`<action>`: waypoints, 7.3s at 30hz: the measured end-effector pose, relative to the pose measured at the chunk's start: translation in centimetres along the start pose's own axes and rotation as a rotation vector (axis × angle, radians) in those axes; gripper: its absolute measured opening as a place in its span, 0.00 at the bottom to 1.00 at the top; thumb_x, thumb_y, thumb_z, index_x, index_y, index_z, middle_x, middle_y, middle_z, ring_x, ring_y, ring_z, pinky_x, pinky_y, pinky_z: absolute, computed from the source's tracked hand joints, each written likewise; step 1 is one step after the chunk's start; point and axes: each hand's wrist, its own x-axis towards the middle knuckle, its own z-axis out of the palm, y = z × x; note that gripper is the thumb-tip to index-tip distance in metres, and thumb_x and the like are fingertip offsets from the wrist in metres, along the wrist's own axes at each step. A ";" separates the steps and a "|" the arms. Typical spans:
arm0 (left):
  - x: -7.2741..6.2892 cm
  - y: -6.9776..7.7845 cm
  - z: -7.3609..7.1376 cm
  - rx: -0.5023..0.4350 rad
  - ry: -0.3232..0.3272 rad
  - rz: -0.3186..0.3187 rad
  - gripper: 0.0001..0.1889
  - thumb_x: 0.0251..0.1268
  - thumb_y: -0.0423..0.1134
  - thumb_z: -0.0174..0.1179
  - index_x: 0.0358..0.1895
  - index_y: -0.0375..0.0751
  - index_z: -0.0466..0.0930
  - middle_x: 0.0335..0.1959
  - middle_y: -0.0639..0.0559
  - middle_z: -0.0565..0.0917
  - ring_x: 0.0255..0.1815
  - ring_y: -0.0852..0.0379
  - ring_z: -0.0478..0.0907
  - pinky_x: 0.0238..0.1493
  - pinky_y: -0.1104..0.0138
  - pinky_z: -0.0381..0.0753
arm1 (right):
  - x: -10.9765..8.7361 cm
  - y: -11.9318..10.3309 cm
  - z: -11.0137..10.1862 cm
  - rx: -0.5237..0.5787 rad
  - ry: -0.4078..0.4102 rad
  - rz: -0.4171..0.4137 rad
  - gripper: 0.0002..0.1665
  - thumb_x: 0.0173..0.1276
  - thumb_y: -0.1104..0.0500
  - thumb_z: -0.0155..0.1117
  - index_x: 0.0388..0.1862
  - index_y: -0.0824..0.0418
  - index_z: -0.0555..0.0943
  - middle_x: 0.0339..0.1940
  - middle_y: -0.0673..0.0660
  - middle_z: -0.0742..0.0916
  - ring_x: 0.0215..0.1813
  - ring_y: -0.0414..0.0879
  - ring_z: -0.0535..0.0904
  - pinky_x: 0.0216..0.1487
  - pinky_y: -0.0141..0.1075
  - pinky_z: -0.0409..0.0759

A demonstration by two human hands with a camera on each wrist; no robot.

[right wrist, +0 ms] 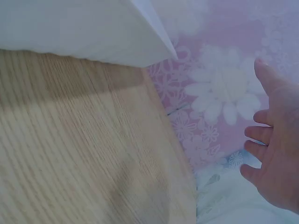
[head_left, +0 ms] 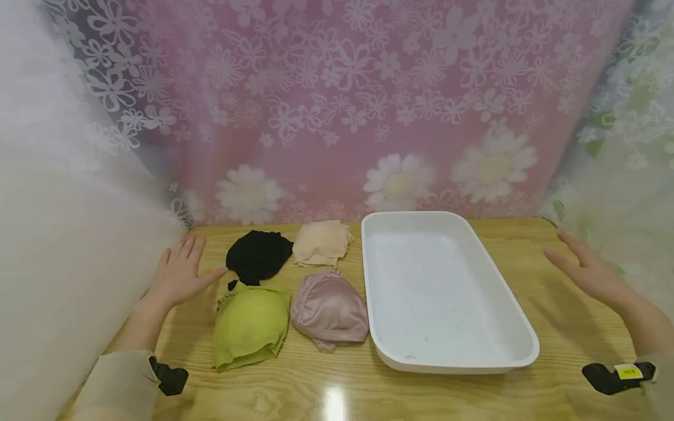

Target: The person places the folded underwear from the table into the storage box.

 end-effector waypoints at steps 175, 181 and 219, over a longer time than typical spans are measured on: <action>15.0 34.9 8.5 -1.570 -0.039 -0.612 0.08 0.51 0.24 0.65 0.35 0.28 0.79 0.23 0.51 0.75 0.20 0.60 0.72 0.23 0.71 0.75 | -8.2 -3.7 6.7 0.101 -0.217 -0.261 0.59 0.52 0.66 0.71 0.75 0.58 0.44 0.67 0.32 0.51 0.61 0.19 0.50 0.48 0.27 0.71; 15.5 34.6 9.6 -1.507 -0.077 -0.619 0.08 0.51 0.23 0.63 0.36 0.26 0.78 0.21 0.50 0.73 0.18 0.60 0.69 0.21 0.71 0.71 | -8.3 -3.5 6.6 0.084 -0.214 -0.247 0.59 0.53 0.66 0.71 0.75 0.57 0.44 0.68 0.37 0.51 0.61 0.20 0.51 0.48 0.27 0.71; 14.6 32.2 6.6 -1.491 -0.086 -0.369 0.13 0.60 0.31 0.60 0.47 0.29 0.80 0.36 0.43 0.84 0.39 0.49 0.81 0.45 0.59 0.80 | -8.2 -3.6 6.7 0.090 -0.228 -0.227 0.59 0.54 0.66 0.70 0.75 0.58 0.43 0.70 0.67 0.54 0.63 0.22 0.51 0.48 0.25 0.70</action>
